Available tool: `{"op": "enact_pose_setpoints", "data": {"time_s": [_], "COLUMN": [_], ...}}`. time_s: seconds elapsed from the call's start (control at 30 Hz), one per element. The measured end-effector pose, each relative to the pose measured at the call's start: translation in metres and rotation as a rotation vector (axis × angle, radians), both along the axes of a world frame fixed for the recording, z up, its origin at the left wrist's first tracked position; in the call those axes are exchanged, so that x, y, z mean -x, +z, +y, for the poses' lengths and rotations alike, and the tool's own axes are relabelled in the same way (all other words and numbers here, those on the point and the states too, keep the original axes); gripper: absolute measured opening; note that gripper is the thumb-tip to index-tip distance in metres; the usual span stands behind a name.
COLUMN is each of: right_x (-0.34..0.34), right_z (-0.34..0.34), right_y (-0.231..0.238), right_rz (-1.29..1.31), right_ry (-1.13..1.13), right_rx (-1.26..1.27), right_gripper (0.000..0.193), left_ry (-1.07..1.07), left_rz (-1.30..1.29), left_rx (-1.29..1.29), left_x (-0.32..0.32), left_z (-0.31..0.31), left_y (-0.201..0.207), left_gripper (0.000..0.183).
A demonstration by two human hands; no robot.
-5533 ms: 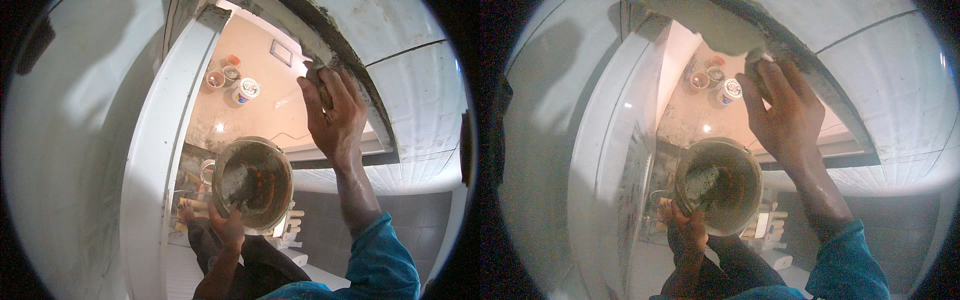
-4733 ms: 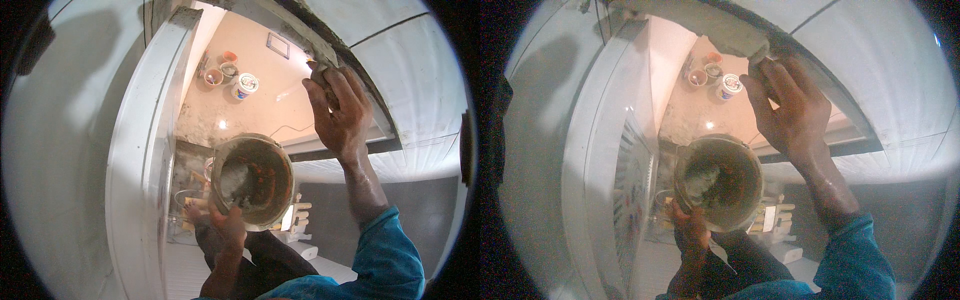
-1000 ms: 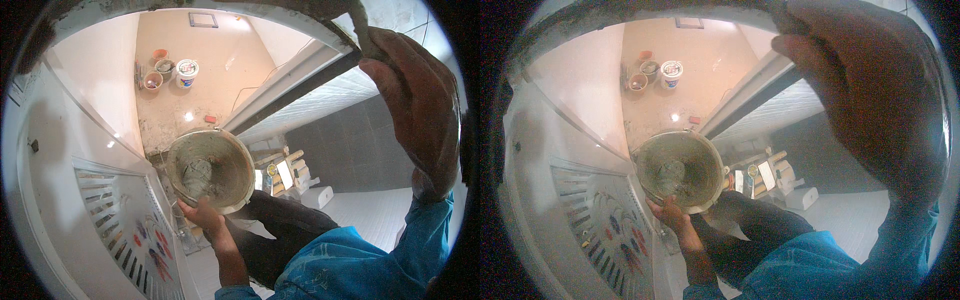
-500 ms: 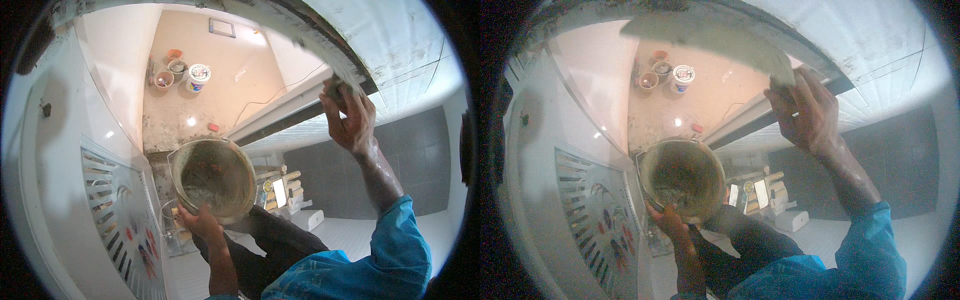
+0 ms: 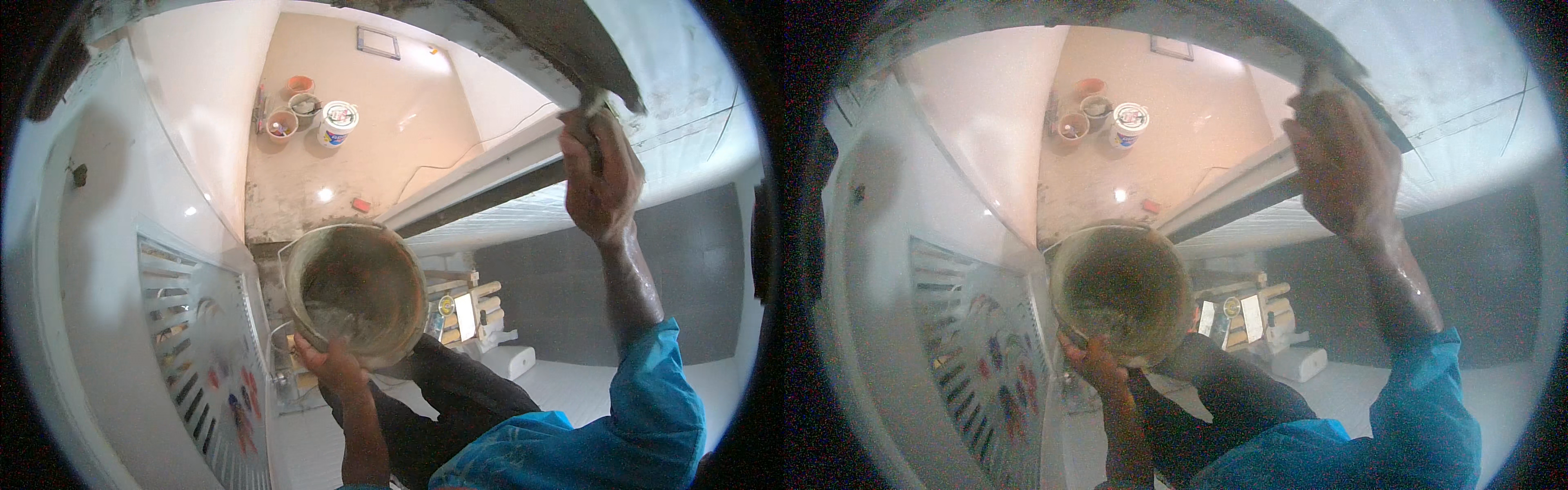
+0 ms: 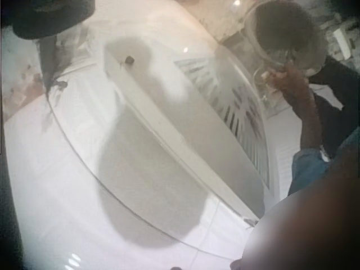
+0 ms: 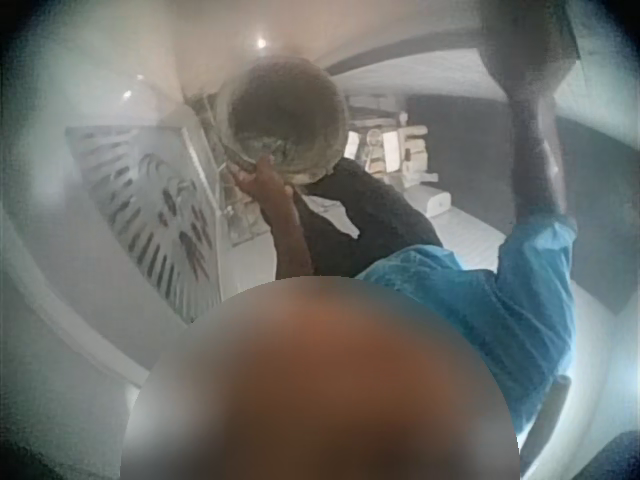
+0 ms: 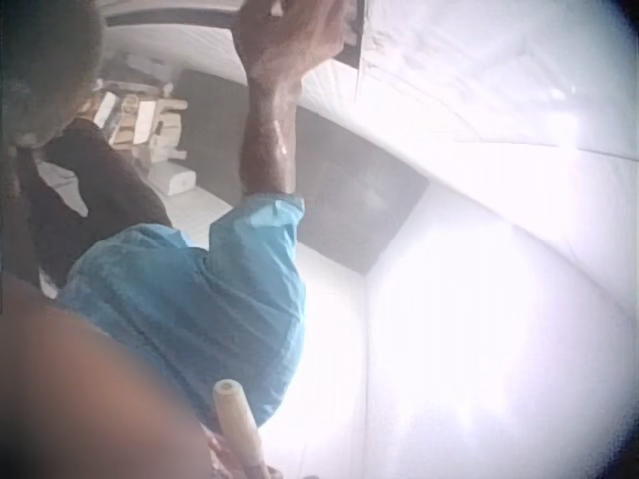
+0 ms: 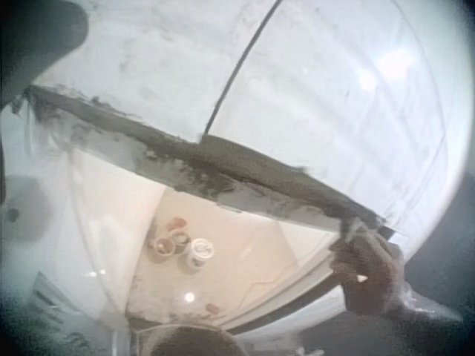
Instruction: The person applies a gray sealant to the top and side edges of a doorway frame using a trowel and a bucket. They repeatedly scoop material from the bucket and smooth it along the frame while another person stands nearby.
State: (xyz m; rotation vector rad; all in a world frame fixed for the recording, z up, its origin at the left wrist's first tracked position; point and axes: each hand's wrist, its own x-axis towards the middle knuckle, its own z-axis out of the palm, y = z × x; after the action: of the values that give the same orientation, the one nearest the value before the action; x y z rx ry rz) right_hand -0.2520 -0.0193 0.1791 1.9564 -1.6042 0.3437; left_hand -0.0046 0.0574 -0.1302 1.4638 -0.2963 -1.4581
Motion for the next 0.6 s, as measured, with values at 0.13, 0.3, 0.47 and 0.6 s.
{"op": "enact_pose_setpoints", "data": {"time_s": [0.13, 0.3, 0.47, 0.6], "right_x": [0.015, 0.007, -0.009, 0.013], "right_z": [0.045, 0.123, 0.132, 0.079], "right_y": [0.008, 0.000, -0.016, -0.032], "right_rz": [-0.208, -0.512, -1.083, -1.158], "right_ry": [-0.181, -0.247, -0.376, -0.136], "right_rx": [-0.198, -0.794, -1.326, -1.425], "right_gripper": [0.031, 0.034, 0.027, 0.028], "left_ry": [-0.084, -0.002, 0.046, 0.039], "left_rz": [-0.125, 0.059, -0.053, -0.322], "left_rx": [-0.056, 0.086, 0.406, 0.497], "left_x": [0.000, 0.015, 0.035, 0.050], "left_z": [-0.014, -0.017, -0.005, 0.018], "left_y": [0.026, 0.087, 0.149, 0.178], "left_gripper": [0.079, 0.070, 0.064, 0.072]}}
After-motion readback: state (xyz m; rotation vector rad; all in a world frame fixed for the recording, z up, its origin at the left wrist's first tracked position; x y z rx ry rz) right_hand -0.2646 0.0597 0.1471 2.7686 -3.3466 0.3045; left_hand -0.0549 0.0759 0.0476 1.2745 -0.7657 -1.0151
